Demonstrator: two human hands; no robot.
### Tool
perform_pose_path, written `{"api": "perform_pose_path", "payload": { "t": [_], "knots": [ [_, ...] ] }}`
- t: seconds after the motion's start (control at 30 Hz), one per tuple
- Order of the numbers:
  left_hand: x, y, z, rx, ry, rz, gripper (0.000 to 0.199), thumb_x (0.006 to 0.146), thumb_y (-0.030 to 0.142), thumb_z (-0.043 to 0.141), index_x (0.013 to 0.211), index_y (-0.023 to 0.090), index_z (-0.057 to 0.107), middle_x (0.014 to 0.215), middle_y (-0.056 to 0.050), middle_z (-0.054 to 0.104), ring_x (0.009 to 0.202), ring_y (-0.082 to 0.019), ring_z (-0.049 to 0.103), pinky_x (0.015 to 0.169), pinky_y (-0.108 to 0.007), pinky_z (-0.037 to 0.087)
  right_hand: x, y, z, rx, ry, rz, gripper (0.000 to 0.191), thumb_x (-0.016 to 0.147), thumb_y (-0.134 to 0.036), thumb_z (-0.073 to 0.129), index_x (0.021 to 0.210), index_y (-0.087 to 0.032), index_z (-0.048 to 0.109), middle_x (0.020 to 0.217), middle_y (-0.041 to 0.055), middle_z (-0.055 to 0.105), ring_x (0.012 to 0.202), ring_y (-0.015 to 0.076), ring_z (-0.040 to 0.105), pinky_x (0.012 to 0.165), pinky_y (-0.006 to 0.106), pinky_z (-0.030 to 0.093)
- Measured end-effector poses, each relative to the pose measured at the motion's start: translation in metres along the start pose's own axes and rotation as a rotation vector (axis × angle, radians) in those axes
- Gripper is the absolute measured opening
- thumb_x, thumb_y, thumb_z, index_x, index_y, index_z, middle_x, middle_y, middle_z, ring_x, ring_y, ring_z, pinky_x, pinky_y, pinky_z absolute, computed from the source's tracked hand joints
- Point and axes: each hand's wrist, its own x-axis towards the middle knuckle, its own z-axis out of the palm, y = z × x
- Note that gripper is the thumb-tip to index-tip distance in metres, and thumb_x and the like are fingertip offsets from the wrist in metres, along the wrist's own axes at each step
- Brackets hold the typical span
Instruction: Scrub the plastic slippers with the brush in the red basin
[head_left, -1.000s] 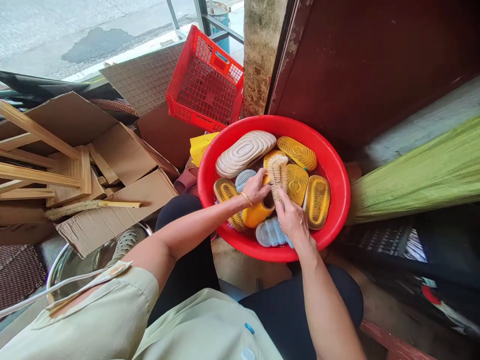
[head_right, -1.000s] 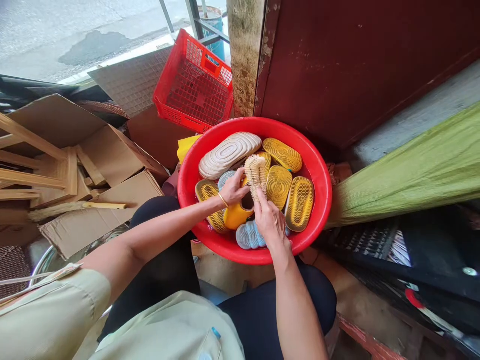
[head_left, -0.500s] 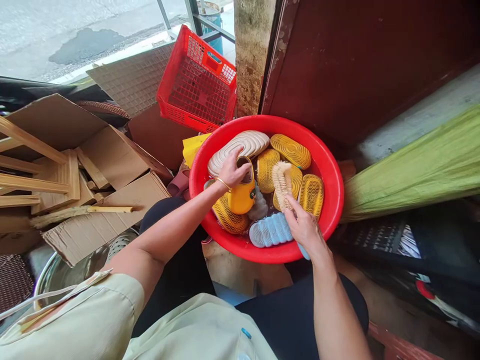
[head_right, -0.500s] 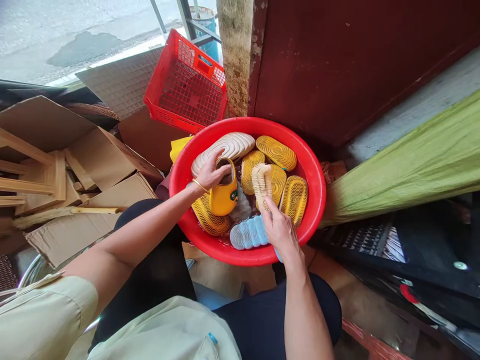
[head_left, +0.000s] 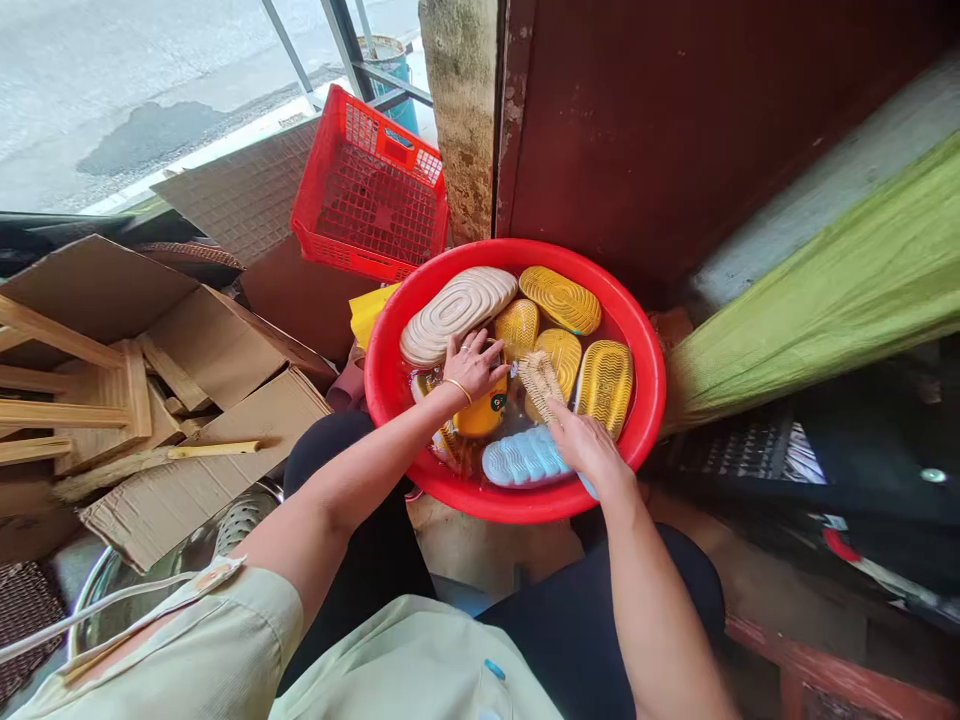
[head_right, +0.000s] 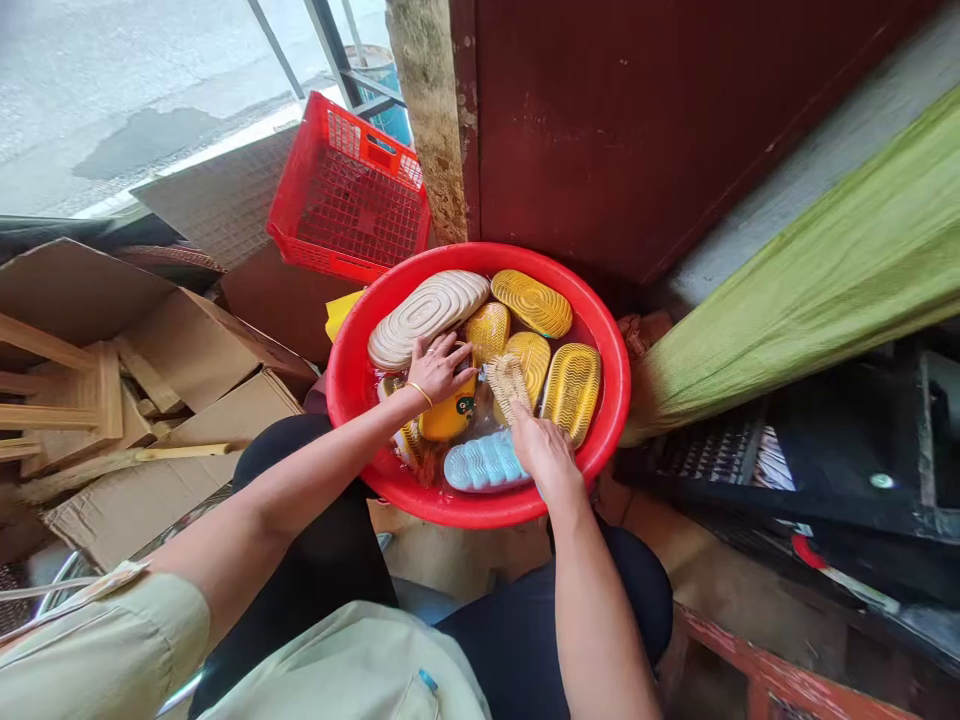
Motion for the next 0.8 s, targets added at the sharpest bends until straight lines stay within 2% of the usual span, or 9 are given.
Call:
{"api": "perform_pose_path", "payload": {
  "t": [0.1,0.2,0.33,0.4,0.5,0.6,0.7,0.8],
  "knots": [
    [-0.004,0.001,-0.008,0.022,0.051,0.012,0.052,0.099,0.043,0.052,0.148,0.025,0.058,0.164,-0.015,0.043,0.155,-0.035,0.033,0.126,-0.064,0.010,-0.005,0.017,-0.003,0.126,0.065,-0.053,0.055,0.106,-0.037,0.043,0.160,-0.031,0.046,0.128,0.0119,0.076,0.115,0.0315,0.072,0.095,0.038,0.052],
    [0.007,0.009,-0.023,0.017,0.099,0.098,0.057,0.096,0.035,0.055,0.153,0.024,0.051,0.164,-0.015,0.042,0.156,-0.034,0.031,0.127,-0.063,0.008,-0.010,0.037,-0.003,0.225,0.127,-0.070,0.055,0.104,-0.039,0.047,0.157,-0.028,0.050,0.136,0.0099,0.072,0.120,0.0311,0.070,0.097,0.038,0.053],
    [0.056,0.040,-0.039,-0.025,0.098,0.209,0.066,0.094,0.033,0.057,0.157,0.021,0.043,0.163,-0.016,0.043,0.156,-0.034,0.029,0.127,-0.059,0.017,-0.016,0.056,-0.003,0.294,0.112,-0.103,0.054,0.102,-0.038,0.050,0.155,-0.026,0.054,0.144,0.0093,0.066,0.126,0.0305,0.067,0.104,0.039,0.052],
    [0.090,0.060,-0.039,-0.006,0.062,0.269,0.074,0.090,0.031,0.062,0.160,0.019,0.039,0.165,-0.017,0.040,0.157,-0.035,0.025,0.127,-0.059,0.015,-0.019,0.059,-0.002,0.321,0.094,-0.099,0.056,0.102,-0.038,0.048,0.157,-0.027,0.051,0.143,0.0086,0.067,0.124,0.0287,0.068,0.101,0.037,0.053],
    [0.138,0.087,-0.025,0.071,-0.069,0.355,0.092,0.083,0.032,0.071,0.163,0.017,0.030,0.170,-0.020,0.028,0.159,-0.040,0.016,0.127,-0.062,0.008,-0.021,0.056,0.000,0.256,0.031,-0.068,0.056,0.102,-0.036,0.048,0.158,-0.028,0.049,0.133,0.0099,0.073,0.117,0.0296,0.072,0.095,0.037,0.054],
    [0.170,0.099,-0.001,0.150,-0.203,0.399,0.101,0.080,0.034,0.074,0.166,0.018,0.023,0.172,-0.020,0.023,0.159,-0.043,0.013,0.126,-0.066,0.005,-0.019,0.052,0.001,0.171,-0.015,-0.074,0.058,0.102,-0.032,0.047,0.160,-0.029,0.045,0.121,0.0102,0.078,0.110,0.0304,0.074,0.091,0.038,0.054],
    [0.187,0.100,0.020,0.199,-0.246,0.381,0.102,0.080,0.032,0.071,0.167,0.020,0.018,0.172,-0.020,0.023,0.157,-0.044,0.017,0.123,-0.068,0.010,-0.016,0.050,0.000,0.137,-0.046,-0.082,0.060,0.103,-0.031,0.043,0.163,-0.028,0.039,0.111,0.0105,0.081,0.104,0.0305,0.076,0.086,0.037,0.054],
    [0.193,0.097,0.029,0.237,-0.233,0.356,0.101,0.078,0.025,0.070,0.167,0.017,0.022,0.168,-0.024,0.029,0.152,-0.045,0.028,0.121,-0.066,0.019,-0.013,0.050,-0.003,0.096,-0.073,-0.073,0.062,0.104,-0.031,0.042,0.165,-0.028,0.035,0.108,0.0116,0.081,0.100,0.0320,0.077,0.081,0.037,0.054]
  ]
}}
